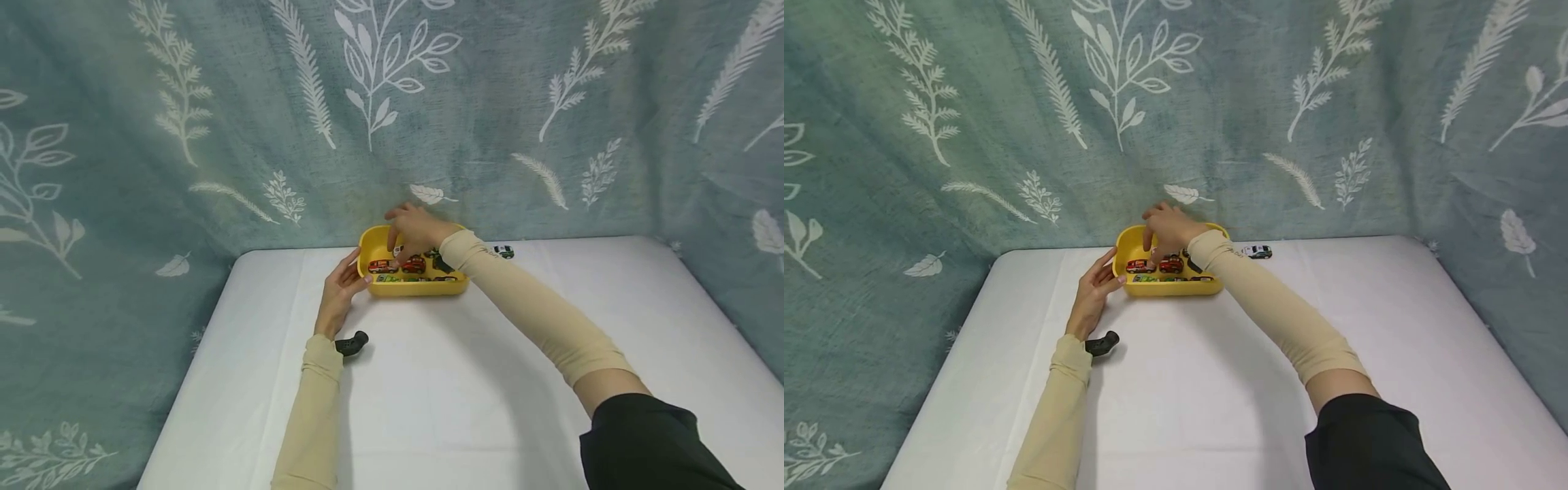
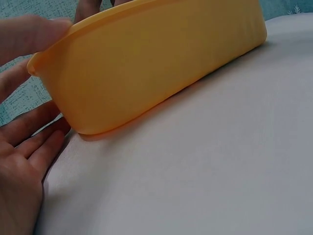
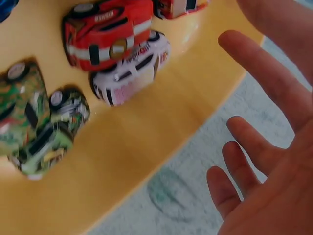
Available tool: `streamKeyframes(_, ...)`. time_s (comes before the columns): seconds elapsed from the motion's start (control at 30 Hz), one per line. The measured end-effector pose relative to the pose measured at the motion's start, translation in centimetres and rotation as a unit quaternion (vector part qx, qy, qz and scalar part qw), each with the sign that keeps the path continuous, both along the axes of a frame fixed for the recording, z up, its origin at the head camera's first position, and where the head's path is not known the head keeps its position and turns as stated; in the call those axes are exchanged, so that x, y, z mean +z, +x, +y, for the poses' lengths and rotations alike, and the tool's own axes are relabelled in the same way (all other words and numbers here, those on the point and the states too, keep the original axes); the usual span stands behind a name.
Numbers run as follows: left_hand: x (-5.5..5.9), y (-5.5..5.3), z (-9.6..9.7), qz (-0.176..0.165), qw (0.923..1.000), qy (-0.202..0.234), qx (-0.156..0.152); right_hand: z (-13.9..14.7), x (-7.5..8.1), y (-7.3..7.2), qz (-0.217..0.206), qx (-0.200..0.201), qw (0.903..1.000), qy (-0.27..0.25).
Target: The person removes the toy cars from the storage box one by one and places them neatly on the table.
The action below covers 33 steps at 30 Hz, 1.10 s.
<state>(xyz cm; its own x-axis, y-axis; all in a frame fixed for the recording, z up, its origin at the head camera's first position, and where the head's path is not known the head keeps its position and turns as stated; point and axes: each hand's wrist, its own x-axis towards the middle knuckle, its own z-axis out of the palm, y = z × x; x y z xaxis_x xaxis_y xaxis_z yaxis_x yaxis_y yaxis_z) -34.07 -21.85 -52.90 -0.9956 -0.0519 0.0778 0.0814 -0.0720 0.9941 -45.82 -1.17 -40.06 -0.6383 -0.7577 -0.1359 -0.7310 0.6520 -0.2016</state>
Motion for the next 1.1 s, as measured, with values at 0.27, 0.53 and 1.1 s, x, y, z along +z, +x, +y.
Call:
streamKeyframes(0.27,0.2,0.0,0.1,0.008,1.0000,0.002,0.002,-1.0,-1.7,-0.5,0.012,-0.006,0.9998,0.014)
streamKeyframes(0.53,0.0,0.0,0.1,0.016,0.9998,0.012,0.003,-1.6,-3.3,-0.9,0.025,-0.010,0.9995,0.019)
streamKeyframes(1.1,-0.1,0.2,0.3,0.010,0.9999,0.008,0.008,-2.2,-4.2,-1.0,0.026,-0.009,0.9992,0.030)
